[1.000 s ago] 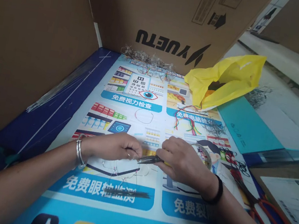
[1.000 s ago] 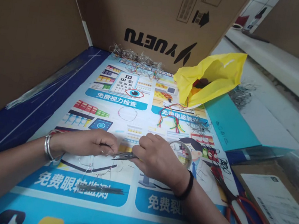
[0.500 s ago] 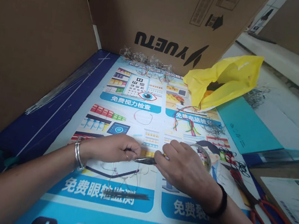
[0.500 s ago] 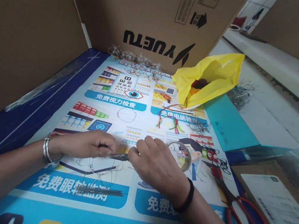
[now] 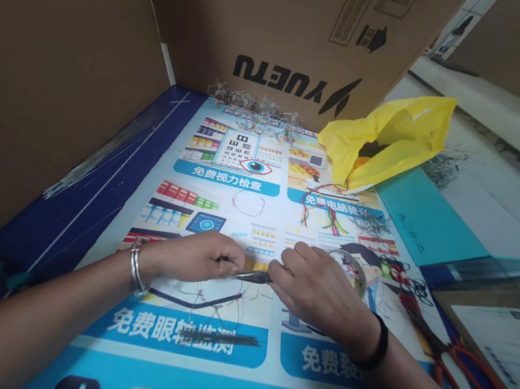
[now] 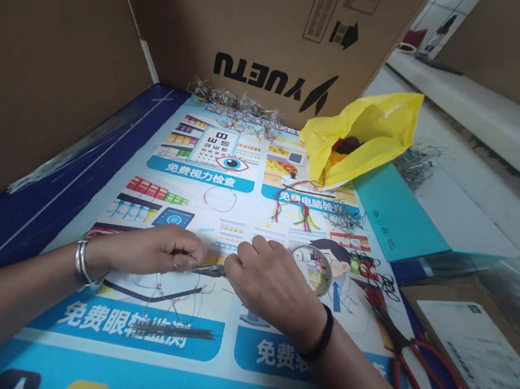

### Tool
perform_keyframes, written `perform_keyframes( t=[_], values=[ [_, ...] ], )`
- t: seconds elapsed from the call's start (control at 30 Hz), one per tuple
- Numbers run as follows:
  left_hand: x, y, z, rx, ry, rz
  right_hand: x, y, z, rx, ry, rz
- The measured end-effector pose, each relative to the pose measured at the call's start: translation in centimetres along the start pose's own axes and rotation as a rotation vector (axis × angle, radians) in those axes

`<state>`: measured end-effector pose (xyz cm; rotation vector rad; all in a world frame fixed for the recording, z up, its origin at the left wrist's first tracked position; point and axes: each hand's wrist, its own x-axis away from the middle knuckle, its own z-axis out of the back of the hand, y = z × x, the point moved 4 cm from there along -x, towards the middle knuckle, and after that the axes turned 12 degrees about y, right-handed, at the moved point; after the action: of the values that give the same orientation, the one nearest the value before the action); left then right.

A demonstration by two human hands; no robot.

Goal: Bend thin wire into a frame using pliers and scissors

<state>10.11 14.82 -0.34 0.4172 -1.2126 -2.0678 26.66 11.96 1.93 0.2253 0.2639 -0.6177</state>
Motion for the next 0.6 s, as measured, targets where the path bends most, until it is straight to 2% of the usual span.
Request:
perform_keyframes(
  t=[0.2, 0.6],
  values=[
    [0.02, 0.02, -0.01, -0.017, 0.003, -0.011, 0.18, 0.14, -0.32, -0.010, -0.022, 0.011],
    [-0.01, 0.20, 0.06, -0.028, 0.001, -0.033, 0.31, 0.29, -0.52, -0.046, 0.023, 0.011]
  ],
)
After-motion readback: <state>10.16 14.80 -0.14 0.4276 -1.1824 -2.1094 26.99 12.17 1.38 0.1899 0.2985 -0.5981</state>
